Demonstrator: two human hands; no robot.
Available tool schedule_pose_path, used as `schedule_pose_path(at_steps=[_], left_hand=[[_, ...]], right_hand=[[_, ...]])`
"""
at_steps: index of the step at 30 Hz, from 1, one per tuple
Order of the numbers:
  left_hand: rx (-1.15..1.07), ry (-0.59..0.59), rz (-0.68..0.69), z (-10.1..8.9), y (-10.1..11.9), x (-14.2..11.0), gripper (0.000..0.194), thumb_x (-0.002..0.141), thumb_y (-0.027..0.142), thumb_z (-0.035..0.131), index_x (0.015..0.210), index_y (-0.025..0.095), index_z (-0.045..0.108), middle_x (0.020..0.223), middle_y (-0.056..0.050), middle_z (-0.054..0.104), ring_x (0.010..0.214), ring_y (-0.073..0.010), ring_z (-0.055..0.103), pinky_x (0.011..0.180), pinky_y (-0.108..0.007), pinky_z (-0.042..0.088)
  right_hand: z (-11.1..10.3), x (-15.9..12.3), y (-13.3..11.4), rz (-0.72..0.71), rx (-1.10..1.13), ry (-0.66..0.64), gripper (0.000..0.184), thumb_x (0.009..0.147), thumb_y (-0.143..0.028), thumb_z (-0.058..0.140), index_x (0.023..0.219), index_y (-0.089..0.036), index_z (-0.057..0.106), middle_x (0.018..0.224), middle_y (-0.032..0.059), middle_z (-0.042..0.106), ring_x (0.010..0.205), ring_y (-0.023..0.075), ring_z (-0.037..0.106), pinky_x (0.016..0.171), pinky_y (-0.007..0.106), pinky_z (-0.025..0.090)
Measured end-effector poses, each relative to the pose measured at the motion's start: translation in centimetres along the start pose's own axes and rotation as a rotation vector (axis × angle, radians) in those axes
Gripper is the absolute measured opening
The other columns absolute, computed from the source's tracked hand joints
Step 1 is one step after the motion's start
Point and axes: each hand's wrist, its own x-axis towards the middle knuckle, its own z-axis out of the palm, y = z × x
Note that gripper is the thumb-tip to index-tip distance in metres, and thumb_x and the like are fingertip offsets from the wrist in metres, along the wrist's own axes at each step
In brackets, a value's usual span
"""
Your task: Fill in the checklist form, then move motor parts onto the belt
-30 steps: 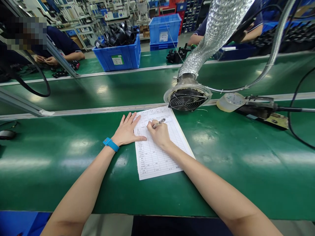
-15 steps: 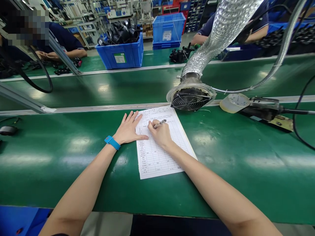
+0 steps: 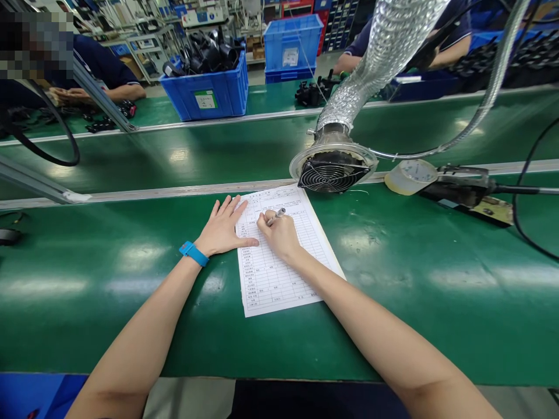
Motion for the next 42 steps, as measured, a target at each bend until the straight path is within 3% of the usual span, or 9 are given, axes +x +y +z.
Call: schedule_pose_path(at_steps=[20, 27, 34, 42], left_hand=[[0.006, 0.003, 0.011, 0.2, -0.2, 0.0, 0.119, 0.066, 0.091, 0.048, 0.158, 0.022, 0.018, 0.166, -0.008, 0.008, 0.153, -0.0348, 0.0, 0.124, -0.056, -0.002], [-0.002, -0.078, 0.06, -0.4, -0.6, -0.2, 0.126, 0.06, 0.092, 0.052, 0.159, 0.025, 0.013, 0.166, -0.008, -0.003, 0.152, -0.0373, -0.007, 0.122, -0.059, -0.005], [0.009, -0.104, 0.088, -0.6, -0.7, -0.2, 0.126, 0.06, 0.092, 0.052, 0.159, 0.026, 0.011, 0.165, -0.01, -0.009, 0.15, -0.0389, -0.011, 0.12, -0.062, -0.007], [-0.011, -0.096, 0.105, -0.4, -0.9, -0.3, 0.123, 0.063, 0.09, 0.053, 0.159, 0.025, 0.011, 0.165, -0.012, -0.008, 0.15, -0.0416, -0.011, 0.118, -0.065, -0.007]], right_hand=[[0.0, 0.0, 0.2, 0.028, -0.007, 0.041, 0.043, 0.089, -0.036, 0.049, 0.053, -0.022, 0.03, 0.048, -0.0042, 0.035, 0.047, 0.0102, 0.032, 0.053, 0.03, 0.029], [-0.1, 0.0, 0.0, 0.016, 0.001, 0.041, 0.042, 0.088, -0.033, 0.05, 0.053, -0.022, 0.03, 0.047, -0.0042, 0.035, 0.046, 0.0105, 0.032, 0.053, 0.03, 0.028], [-0.7, 0.0, -1.0, 0.045, 0.041, 0.137, 0.04, 0.088, -0.033, 0.049, 0.053, -0.022, 0.03, 0.048, -0.0042, 0.035, 0.049, 0.0107, 0.033, 0.055, 0.029, 0.03], [-1.9, -0.7, -3.0, 0.095, 0.116, -0.004, 0.041, 0.086, -0.034, 0.056, 0.051, -0.021, 0.039, 0.047, -0.0045, 0.043, 0.046, 0.0098, 0.041, 0.051, 0.026, 0.033]])
